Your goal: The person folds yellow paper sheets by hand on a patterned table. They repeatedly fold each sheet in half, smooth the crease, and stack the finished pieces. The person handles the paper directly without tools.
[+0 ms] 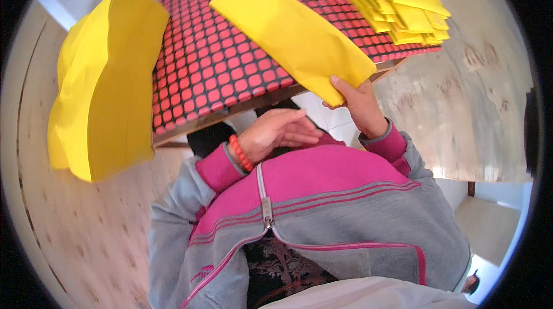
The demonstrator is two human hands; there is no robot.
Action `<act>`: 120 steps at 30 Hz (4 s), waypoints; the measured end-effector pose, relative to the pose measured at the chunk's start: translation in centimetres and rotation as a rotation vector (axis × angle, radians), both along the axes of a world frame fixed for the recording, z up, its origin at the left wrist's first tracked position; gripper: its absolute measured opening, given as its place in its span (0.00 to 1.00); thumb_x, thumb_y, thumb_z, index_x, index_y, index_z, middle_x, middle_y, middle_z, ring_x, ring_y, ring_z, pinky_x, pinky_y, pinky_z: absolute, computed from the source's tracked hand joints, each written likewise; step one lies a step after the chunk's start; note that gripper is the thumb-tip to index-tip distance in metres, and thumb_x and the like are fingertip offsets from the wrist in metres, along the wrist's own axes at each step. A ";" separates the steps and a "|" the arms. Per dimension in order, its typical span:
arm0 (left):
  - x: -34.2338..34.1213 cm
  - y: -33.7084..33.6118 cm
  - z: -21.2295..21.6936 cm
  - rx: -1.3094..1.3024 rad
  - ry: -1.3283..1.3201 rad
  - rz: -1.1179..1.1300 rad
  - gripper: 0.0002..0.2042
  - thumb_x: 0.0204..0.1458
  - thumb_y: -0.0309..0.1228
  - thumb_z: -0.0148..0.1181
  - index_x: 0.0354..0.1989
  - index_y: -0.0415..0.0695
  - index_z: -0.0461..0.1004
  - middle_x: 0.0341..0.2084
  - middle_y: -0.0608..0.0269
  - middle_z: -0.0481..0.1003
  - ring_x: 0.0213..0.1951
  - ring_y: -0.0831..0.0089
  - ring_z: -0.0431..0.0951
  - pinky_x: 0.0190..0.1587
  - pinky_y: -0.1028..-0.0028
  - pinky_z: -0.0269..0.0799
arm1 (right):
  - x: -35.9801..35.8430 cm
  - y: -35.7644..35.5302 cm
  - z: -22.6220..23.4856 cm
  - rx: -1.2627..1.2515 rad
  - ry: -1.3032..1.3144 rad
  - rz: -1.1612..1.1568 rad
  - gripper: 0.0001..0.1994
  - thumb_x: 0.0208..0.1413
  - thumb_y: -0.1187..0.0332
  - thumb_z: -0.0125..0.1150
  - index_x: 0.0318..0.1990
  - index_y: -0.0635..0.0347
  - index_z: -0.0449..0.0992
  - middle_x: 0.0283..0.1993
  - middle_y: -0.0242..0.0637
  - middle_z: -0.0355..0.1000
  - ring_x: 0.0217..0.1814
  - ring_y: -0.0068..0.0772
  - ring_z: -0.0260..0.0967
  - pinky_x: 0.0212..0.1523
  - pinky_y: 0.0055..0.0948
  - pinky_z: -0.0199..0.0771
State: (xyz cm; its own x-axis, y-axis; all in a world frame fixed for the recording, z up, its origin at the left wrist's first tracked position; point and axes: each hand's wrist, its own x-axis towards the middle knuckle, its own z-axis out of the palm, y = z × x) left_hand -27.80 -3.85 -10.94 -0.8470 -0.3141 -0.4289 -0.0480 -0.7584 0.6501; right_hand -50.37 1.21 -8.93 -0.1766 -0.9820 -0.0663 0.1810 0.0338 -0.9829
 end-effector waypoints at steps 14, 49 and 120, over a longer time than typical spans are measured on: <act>2.9 -0.7 -6.3 0.148 0.051 0.104 0.15 0.67 0.38 0.48 0.45 0.39 0.76 0.53 0.45 0.76 0.54 0.63 0.78 0.59 0.66 0.72 | -7.5 -1.6 9.1 -0.114 0.259 -0.037 0.17 0.63 0.72 0.56 0.58 0.65 0.69 0.51 0.37 0.75 0.44 0.29 0.78 0.42 0.26 0.81; 8.9 -1.8 -14.7 0.387 0.165 0.433 0.14 0.67 0.35 0.50 0.49 0.38 0.74 0.56 0.48 0.74 0.57 0.63 0.77 0.53 0.69 0.78 | -36.3 -7.8 7.7 -0.274 -0.232 -0.609 0.17 0.72 0.70 0.36 0.63 0.67 0.64 0.57 0.47 0.72 0.56 0.42 0.75 0.51 0.30 0.83; 19.9 10.9 -18.7 0.238 0.250 1.107 0.15 0.66 0.37 0.49 0.49 0.37 0.73 0.50 0.48 0.78 0.47 0.64 0.81 0.50 0.68 0.79 | 14.2 -14.7 -18.8 -0.604 1.167 0.391 0.19 0.69 0.58 0.41 0.57 0.62 0.68 0.56 0.40 0.69 0.58 0.42 0.68 0.55 0.37 0.71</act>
State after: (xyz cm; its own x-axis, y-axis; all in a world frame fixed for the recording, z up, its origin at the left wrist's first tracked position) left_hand -7.94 7.08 -29.62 -0.2287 -0.8701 -0.4366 0.8281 -0.4096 0.3827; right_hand -36.18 -13.54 -27.74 0.4584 -0.8032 0.3804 -0.6765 -0.5929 -0.4368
